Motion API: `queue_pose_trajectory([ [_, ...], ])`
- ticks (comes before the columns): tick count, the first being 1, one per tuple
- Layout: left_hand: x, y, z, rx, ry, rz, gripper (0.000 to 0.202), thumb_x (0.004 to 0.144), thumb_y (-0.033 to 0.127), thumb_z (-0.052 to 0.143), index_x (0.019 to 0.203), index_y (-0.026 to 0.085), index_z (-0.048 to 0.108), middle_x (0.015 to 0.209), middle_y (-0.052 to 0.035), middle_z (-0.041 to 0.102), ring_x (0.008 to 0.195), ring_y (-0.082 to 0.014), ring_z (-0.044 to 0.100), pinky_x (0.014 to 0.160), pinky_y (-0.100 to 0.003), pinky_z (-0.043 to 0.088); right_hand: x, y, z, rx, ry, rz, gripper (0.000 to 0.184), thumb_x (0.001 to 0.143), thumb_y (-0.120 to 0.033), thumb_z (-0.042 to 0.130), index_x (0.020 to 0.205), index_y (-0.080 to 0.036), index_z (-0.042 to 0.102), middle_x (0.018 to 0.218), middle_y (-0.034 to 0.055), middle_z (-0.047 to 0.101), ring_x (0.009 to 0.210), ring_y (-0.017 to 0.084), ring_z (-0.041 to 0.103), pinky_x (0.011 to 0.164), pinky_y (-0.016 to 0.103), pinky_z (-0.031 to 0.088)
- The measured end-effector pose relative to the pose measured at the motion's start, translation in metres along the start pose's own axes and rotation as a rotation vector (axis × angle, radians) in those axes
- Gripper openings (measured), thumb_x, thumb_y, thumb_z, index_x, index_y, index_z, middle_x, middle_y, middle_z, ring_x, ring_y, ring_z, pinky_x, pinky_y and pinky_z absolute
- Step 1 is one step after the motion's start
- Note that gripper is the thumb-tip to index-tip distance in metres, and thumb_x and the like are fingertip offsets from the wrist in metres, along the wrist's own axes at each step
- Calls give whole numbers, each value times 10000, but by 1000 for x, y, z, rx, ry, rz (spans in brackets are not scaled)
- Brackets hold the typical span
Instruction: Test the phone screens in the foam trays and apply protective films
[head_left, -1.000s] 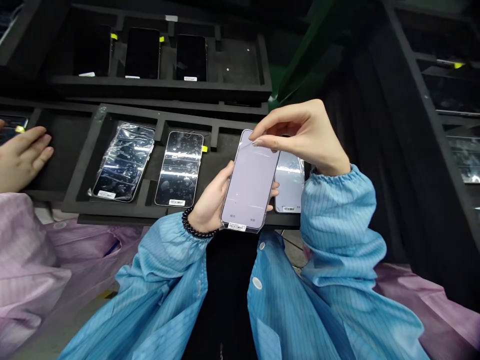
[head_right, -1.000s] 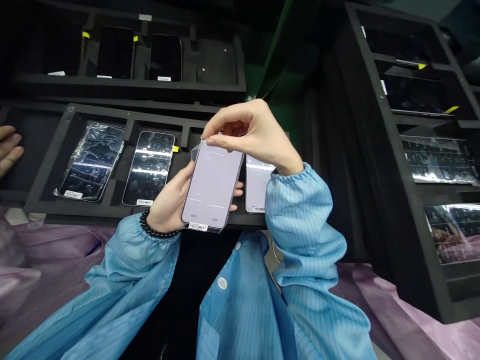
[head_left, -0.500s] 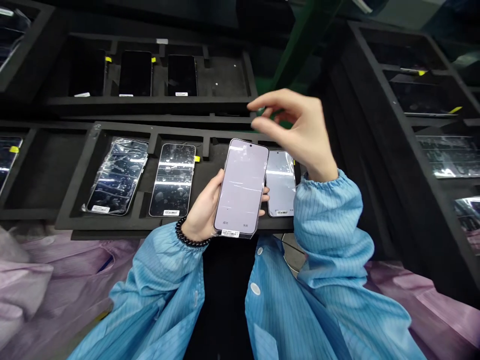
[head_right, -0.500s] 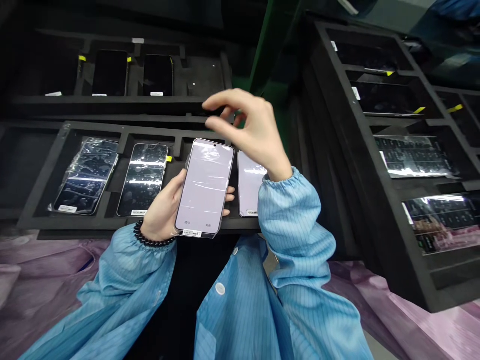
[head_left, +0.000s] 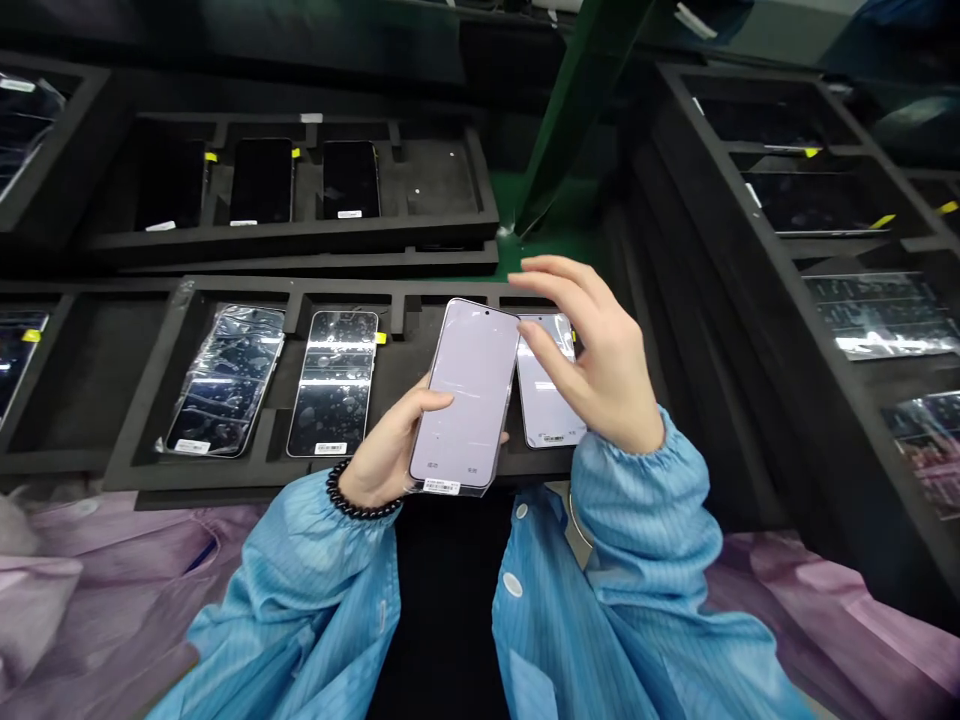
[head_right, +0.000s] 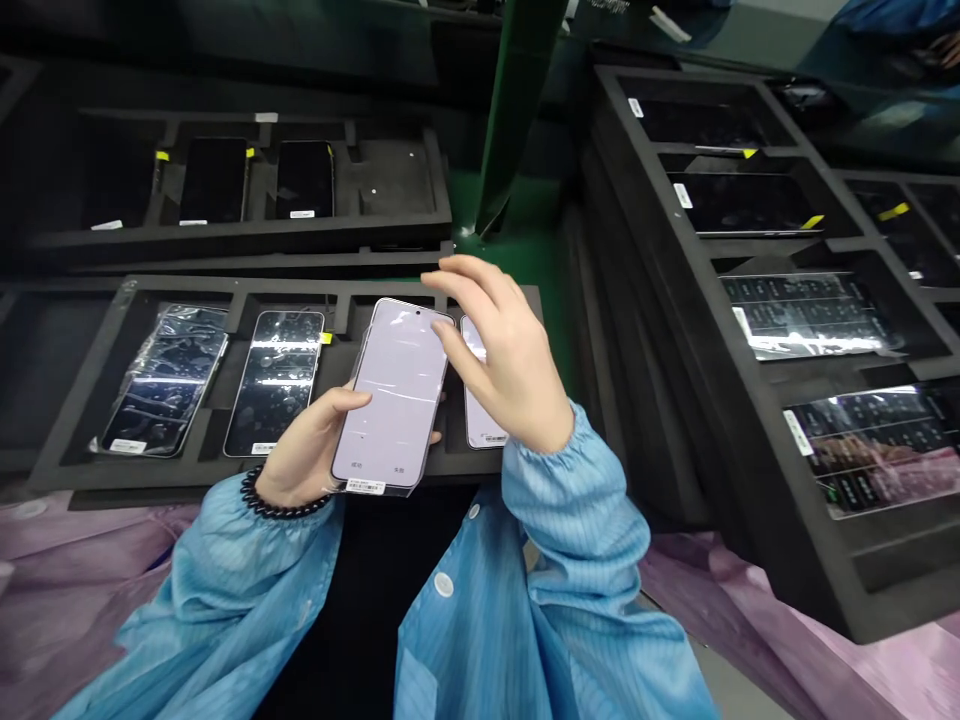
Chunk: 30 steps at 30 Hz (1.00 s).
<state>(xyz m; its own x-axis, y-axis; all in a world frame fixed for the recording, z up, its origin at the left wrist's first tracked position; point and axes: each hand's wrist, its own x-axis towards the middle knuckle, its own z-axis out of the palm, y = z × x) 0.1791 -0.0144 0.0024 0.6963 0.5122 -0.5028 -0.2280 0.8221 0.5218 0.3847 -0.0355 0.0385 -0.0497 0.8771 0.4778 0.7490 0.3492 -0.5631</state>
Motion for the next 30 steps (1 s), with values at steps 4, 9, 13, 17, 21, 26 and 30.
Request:
queue_pose_trajectory([
  [4,-1,12,-6,289,156,201,598,904,370,563,1474,207,486,1399,-86,630,1312,-326,576,1098,-434,487,-30,-4,-14,36,59,22,306,940,-208,605,1226,-296,667,1240,57,701,1181,267,646,1021,463,525],
  [9,-16,10,-24,1047,359,788,662,984,399,503,1591,355,241,1667,19,278,1557,-278,220,1293,-491,215,-79,0,-24,-11,112,92,304,940,-137,587,1198,-259,693,1158,49,726,1086,237,672,935,414,535],
  [13,-39,1,-47,1674,427,1195,479,1007,331,388,1472,358,499,1604,37,400,1512,-354,310,1275,-654,139,-116,10,-18,-44,125,67,304,1007,-246,462,1130,-212,738,1209,87,693,1088,261,636,902,441,526],
  [17,-50,-5,-73,1946,203,1217,491,1004,371,350,1464,336,518,1623,-16,372,1519,-362,289,1263,-687,60,-134,18,-1,-94,97,-10,321,964,-163,455,1011,-206,769,1257,90,663,1077,267,613,882,464,530],
  [21,-50,-8,-81,2041,164,1182,526,1021,423,294,1500,297,472,1652,-19,312,1536,-331,258,1286,-635,31,-136,24,7,-148,130,-63,326,940,-153,470,1038,-216,775,1283,88,653,1039,256,613,869,471,545],
  [26,-48,-7,-77,2052,160,1143,519,1030,496,290,1392,263,580,1629,-22,362,1527,-335,286,1275,-658,44,-136,28,6,-187,61,-88,342,921,-133,520,1165,-204,748,1323,97,647,1032,254,621,851,457,563],
  [30,-46,-6,-77,2031,180,1140,568,1029,521,277,1412,211,562,1633,-94,344,1519,-351,300,1259,-668,101,-138,27,6,-148,97,-57,386,973,-203,465,1268,-237,712,1347,91,632,998,252,653,809,451,580],
])
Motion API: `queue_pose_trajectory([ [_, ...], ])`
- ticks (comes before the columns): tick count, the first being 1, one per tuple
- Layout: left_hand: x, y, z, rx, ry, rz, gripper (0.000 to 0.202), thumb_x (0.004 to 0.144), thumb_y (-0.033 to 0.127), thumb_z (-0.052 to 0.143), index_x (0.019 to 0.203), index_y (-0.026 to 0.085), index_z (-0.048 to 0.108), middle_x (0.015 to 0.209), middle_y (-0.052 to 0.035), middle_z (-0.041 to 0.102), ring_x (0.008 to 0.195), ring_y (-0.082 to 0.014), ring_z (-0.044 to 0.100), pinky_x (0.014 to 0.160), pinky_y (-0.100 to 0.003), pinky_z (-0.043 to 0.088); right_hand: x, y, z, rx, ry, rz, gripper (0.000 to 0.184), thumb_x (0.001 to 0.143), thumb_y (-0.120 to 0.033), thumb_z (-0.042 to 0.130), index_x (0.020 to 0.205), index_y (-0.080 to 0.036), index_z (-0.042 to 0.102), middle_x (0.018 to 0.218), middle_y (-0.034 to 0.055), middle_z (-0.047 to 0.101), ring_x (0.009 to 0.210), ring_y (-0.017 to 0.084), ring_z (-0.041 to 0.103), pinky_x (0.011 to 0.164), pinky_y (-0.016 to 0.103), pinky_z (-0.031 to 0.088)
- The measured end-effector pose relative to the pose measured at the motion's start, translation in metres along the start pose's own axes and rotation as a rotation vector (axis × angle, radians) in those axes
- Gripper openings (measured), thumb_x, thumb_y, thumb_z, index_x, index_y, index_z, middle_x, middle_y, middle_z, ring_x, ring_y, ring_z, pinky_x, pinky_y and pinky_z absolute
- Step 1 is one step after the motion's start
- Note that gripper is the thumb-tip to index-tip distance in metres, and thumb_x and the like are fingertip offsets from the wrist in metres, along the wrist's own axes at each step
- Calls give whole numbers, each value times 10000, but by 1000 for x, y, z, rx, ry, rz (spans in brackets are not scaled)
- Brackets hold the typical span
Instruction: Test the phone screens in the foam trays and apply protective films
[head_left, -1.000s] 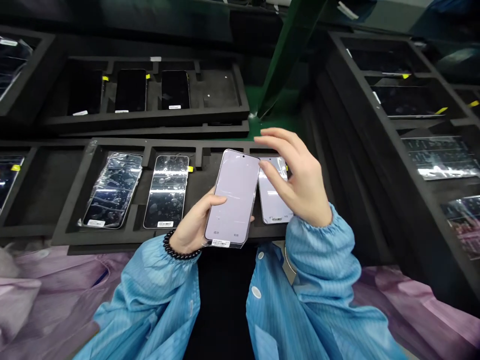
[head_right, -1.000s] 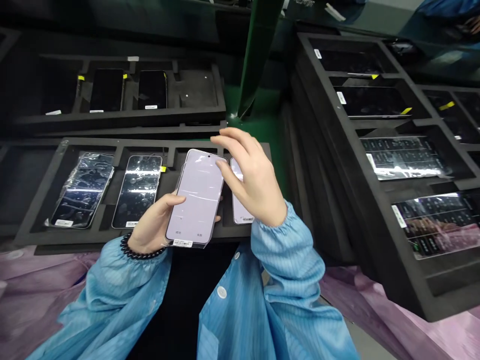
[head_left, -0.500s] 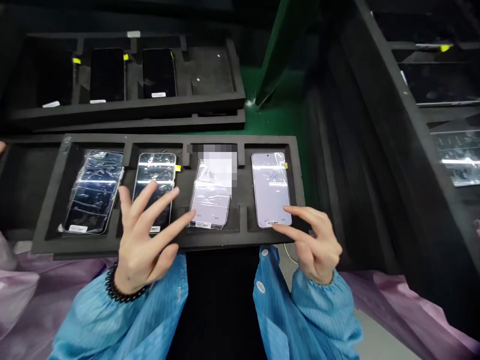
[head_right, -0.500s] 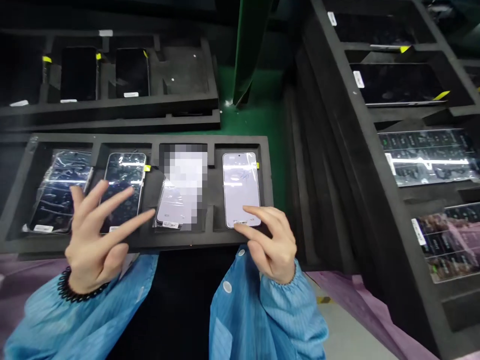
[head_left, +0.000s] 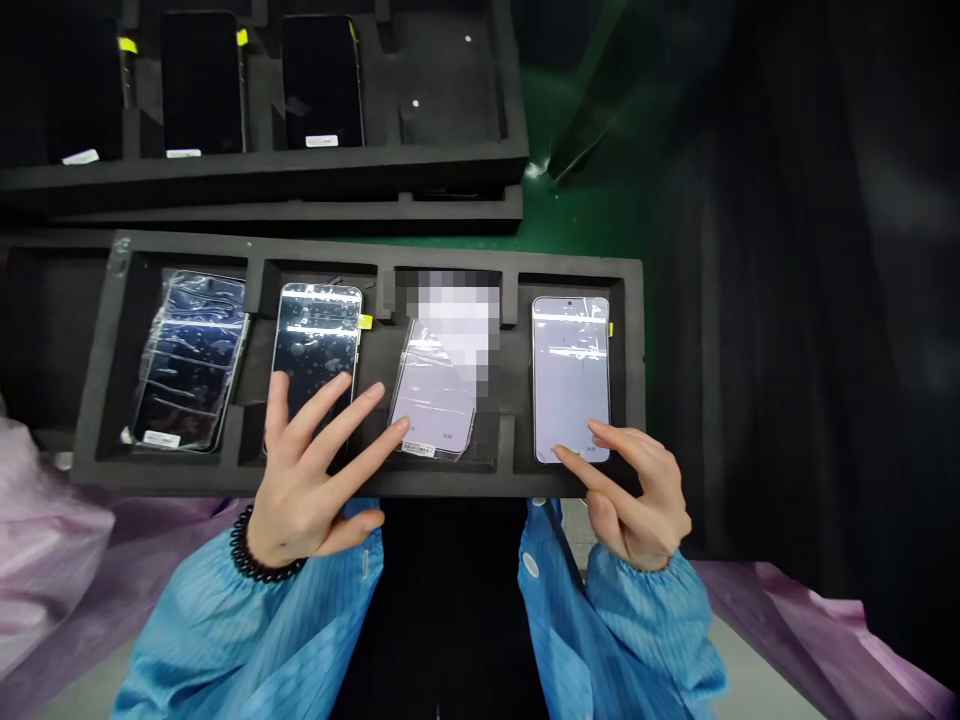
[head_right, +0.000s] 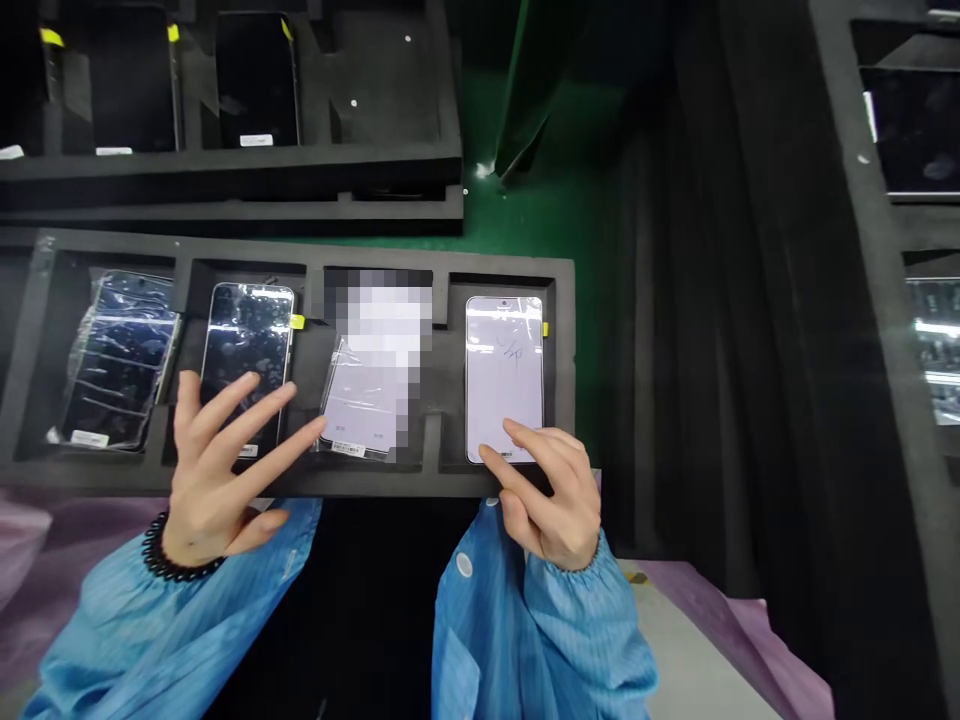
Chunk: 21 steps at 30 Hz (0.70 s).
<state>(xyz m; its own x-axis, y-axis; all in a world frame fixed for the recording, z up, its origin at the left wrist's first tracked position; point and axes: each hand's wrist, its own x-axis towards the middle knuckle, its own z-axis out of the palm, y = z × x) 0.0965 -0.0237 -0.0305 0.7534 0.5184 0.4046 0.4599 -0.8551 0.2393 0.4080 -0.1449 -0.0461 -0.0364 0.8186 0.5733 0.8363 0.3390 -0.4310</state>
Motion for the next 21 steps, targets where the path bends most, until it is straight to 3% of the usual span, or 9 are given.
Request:
queue_pose_trajectory([
  [5,0,1,0,-4,-61,-14,559,1031,522,272,1458,251,511,1609,-101,390,1509,-348,324,1240,-694,118,2,-2,-2,7,-78,18,414,972,-180,471,1323,-255,678,1321,97,637,1002,260,650,818,447,565],
  [8,1,1,0,-5,-27,-30,598,1029,540,243,1488,237,478,1602,-136,391,1497,-344,348,1236,-675,173,2,-2,-3,21,-28,39,409,1005,-239,432,1340,-260,665,1346,101,618,993,254,658,822,444,566],
  [11,1,2,0,2,-58,1,580,1033,516,268,1461,211,512,1558,-149,453,1491,-351,357,1238,-676,158,1,-2,-3,21,-74,30,425,980,-195,465,1354,-268,653,1333,95,629,1006,258,659,831,447,566],
  [16,2,3,0,-24,16,-13,607,1030,511,264,1495,183,475,1564,-171,439,1469,-352,393,1243,-636,212,-1,-3,-3,46,-19,73,405,1011,-265,419,1323,-277,678,1323,93,631,975,241,654,831,453,563],
  [21,0,3,1,-18,-17,-4,555,1028,494,302,1444,212,539,1496,-157,527,1428,-350,450,1226,-653,230,-2,-3,-4,17,-117,50,402,982,-191,459,1310,-252,683,1295,99,653,1044,255,651,893,464,552],
])
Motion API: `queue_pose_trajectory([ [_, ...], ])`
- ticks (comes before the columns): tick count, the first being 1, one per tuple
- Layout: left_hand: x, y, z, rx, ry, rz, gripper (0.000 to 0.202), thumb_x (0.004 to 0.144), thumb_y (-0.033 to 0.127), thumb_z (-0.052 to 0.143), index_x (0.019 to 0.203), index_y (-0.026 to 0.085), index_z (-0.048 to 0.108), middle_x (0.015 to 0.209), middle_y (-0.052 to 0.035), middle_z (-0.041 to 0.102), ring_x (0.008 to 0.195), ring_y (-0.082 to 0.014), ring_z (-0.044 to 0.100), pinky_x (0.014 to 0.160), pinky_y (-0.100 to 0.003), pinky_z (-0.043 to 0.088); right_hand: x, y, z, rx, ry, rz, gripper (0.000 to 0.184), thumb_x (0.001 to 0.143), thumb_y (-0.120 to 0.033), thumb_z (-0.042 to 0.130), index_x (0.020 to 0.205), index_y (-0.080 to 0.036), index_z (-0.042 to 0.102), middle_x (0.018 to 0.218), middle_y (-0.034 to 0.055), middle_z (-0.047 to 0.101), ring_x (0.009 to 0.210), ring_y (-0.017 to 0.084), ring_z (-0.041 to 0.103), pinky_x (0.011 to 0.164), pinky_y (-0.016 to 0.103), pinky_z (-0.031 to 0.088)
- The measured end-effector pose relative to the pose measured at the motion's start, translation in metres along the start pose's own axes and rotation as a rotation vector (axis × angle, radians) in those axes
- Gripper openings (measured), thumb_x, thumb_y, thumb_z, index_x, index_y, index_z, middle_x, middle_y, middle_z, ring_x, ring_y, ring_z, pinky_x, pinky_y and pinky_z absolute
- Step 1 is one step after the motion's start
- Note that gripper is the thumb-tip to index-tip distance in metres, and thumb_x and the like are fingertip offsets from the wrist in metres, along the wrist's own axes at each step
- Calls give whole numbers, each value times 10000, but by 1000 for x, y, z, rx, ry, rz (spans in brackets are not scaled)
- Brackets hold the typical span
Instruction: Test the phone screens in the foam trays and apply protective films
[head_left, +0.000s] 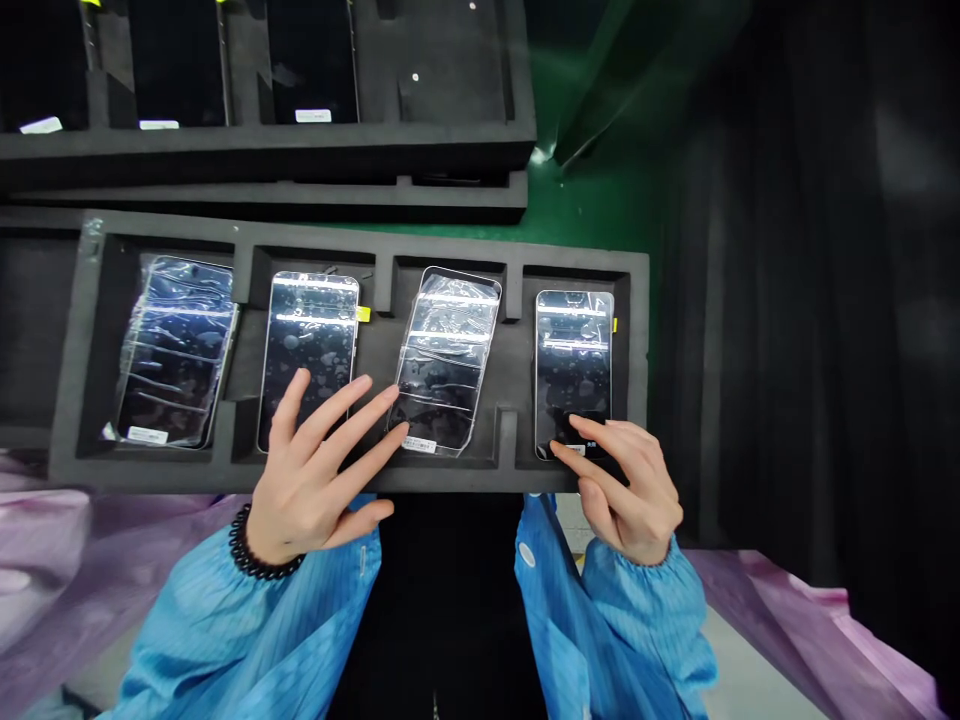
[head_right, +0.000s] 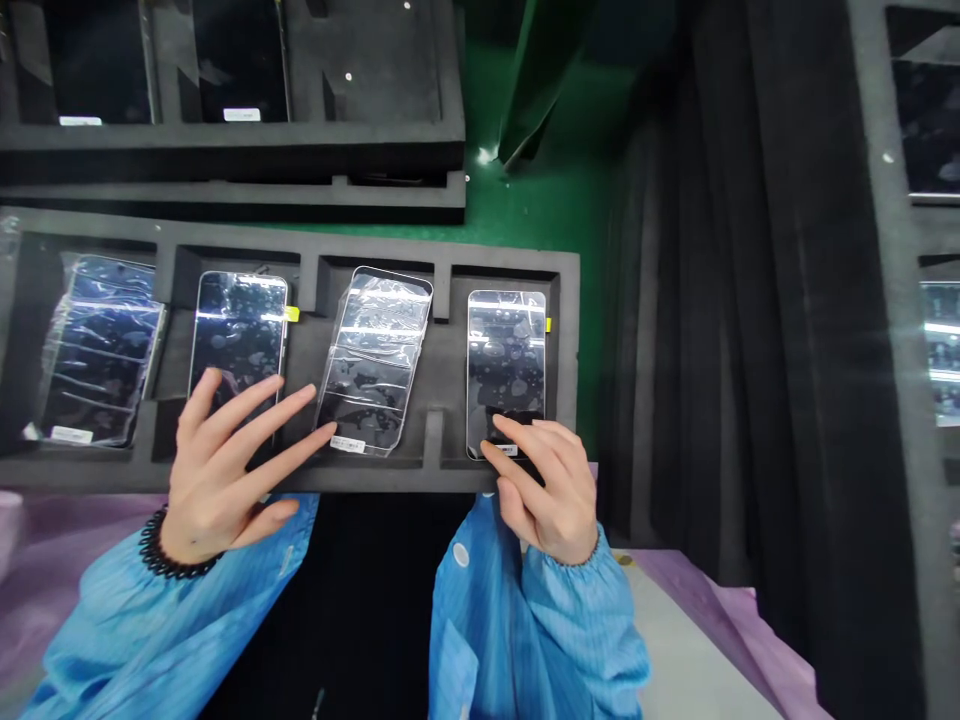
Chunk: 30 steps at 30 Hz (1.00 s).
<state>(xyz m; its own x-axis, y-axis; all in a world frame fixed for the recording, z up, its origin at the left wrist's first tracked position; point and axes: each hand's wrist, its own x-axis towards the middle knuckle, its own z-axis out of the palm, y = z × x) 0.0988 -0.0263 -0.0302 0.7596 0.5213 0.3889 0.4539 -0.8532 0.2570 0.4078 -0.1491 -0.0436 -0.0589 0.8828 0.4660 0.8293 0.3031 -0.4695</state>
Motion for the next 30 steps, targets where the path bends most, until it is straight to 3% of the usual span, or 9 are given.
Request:
queue_pose_trajectory([
  [4,-2,-2,0,13,35,-13,608,1016,538,276,1493,226,487,1522,-154,497,1405,-346,476,1220,-614,286,-2,1,1,31,113,26,410,1025,-303,400,1330,-261,671,1305,99,645,1001,249,660,824,451,570],
  [9,-2,-3,1,17,-14,32,589,1015,511,313,1505,225,472,1549,-144,469,1425,-358,451,1226,-634,257,-1,-1,0,9,46,30,383,992,-220,439,1241,-271,725,1300,82,658,1012,255,665,852,471,572],
  [13,-3,-4,0,7,25,0,613,1013,520,281,1530,228,435,1614,-118,372,1433,-358,436,1227,-615,284,-4,-2,1,57,133,88,413,1025,-337,389,1317,-304,679,1306,73,650,960,245,666,787,451,589],
  [17,-4,-4,0,7,11,19,618,1011,513,293,1530,207,434,1648,-103,307,1477,-353,375,1252,-591,240,-6,-1,1,48,141,84,423,1033,-369,375,1328,-303,670,1322,77,631,979,243,654,778,435,589],
  [23,-4,-3,0,7,-28,14,572,1021,503,304,1507,252,471,1594,-114,410,1446,-360,422,1225,-638,256,2,-1,-3,-53,-18,-2,341,996,-254,442,1182,-233,727,1282,104,644,1047,261,627,885,473,554],
  [30,-6,-3,2,29,35,-7,603,1016,511,269,1529,243,436,1619,-101,367,1429,-344,442,1213,-596,316,-2,-1,2,19,116,54,434,998,-323,443,1381,-216,618,1257,126,658,990,265,654,837,468,550],
])
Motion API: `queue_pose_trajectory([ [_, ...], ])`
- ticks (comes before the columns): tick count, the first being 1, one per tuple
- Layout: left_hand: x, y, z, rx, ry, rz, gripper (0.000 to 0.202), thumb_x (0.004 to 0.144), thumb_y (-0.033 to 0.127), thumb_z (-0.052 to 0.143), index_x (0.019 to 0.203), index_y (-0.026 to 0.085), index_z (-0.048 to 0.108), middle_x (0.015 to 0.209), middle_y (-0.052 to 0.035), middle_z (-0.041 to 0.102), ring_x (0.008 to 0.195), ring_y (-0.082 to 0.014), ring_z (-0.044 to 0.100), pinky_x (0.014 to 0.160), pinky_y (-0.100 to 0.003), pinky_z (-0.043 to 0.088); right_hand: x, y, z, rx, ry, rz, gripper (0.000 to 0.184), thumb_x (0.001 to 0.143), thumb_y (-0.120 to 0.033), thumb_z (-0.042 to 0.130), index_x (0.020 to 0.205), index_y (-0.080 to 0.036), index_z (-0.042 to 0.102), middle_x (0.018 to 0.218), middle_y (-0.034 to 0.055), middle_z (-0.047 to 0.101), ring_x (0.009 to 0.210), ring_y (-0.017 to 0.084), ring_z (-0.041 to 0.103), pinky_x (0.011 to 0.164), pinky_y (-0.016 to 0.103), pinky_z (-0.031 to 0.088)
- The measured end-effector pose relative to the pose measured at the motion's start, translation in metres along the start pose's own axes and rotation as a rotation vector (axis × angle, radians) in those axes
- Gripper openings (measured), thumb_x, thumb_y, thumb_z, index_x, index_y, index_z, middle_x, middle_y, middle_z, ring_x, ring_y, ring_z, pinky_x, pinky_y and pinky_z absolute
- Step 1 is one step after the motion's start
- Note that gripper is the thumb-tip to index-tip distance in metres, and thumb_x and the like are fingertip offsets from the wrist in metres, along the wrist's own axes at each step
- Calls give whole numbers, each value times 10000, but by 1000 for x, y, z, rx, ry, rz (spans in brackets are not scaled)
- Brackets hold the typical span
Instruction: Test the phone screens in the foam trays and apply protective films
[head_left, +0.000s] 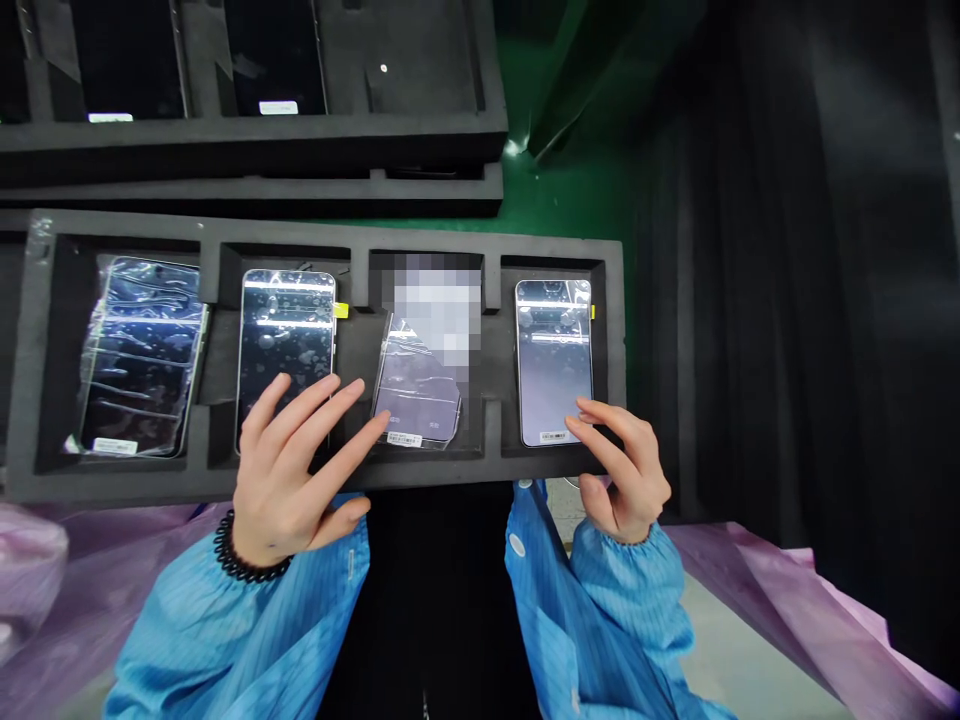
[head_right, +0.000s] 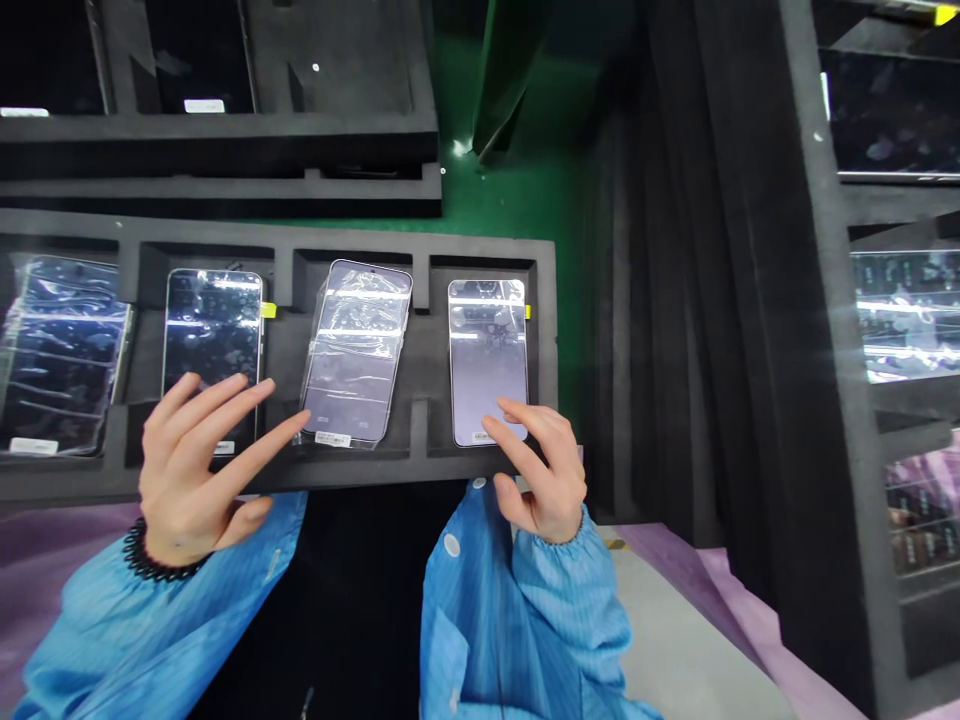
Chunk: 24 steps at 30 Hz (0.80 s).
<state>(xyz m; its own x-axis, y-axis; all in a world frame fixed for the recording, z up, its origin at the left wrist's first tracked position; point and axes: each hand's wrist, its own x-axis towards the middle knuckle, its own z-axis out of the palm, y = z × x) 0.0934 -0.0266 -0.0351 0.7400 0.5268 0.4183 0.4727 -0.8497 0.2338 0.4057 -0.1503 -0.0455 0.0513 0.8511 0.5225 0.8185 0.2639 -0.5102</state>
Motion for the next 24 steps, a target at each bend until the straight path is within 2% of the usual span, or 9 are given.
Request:
queue_pose_trajectory([
  [5,0,1,1,29,3,0,587,1019,514,253,1516,274,455,1611,-81,387,1444,-312,434,1229,-558,304,-1,2,0,-5,5,6,437,1002,-342,417,1376,-257,627,1283,104,649,980,262,656,821,464,558],
  [8,1,0,0,17,-30,14,577,1022,518,266,1500,275,477,1580,-97,435,1450,-322,428,1230,-593,286,2,2,-3,-23,-84,-31,388,987,-280,436,1275,-275,696,1312,86,637,1021,261,645,845,460,553],
  [10,2,0,0,-1,-51,31,560,1025,499,294,1492,260,489,1596,-94,412,1459,-329,417,1243,-599,260,3,2,-5,-29,-138,-42,373,972,-245,456,1244,-275,710,1314,81,637,1035,258,640,862,457,546],
  [13,3,1,-1,-27,-23,13,563,1026,479,302,1500,233,477,1646,-51,323,1463,-320,413,1272,-539,248,2,1,-4,4,-66,0,425,990,-322,442,1365,-249,629,1318,103,631,1019,260,640,853,459,546],
  [16,3,2,-2,-56,-12,-55,578,1024,491,272,1498,235,481,1656,-8,302,1457,-331,418,1282,-510,246,-1,0,-2,26,9,37,480,1009,-406,390,1413,-235,588,1314,117,635,1020,280,641,862,489,542],
  [21,2,1,-1,-24,-42,-16,622,1019,531,264,1534,222,427,1657,-72,290,1489,-330,368,1272,-571,240,-2,0,-1,21,7,53,483,1013,-432,367,1399,-258,599,1305,102,642,1022,284,641,886,505,536],
  [24,1,1,0,-31,-42,-35,625,1019,532,248,1543,234,411,1656,-70,293,1487,-332,367,1263,-586,240,-2,0,-3,30,-14,58,470,1016,-424,363,1357,-251,637,1314,103,634,1036,285,636,901,510,535],
])
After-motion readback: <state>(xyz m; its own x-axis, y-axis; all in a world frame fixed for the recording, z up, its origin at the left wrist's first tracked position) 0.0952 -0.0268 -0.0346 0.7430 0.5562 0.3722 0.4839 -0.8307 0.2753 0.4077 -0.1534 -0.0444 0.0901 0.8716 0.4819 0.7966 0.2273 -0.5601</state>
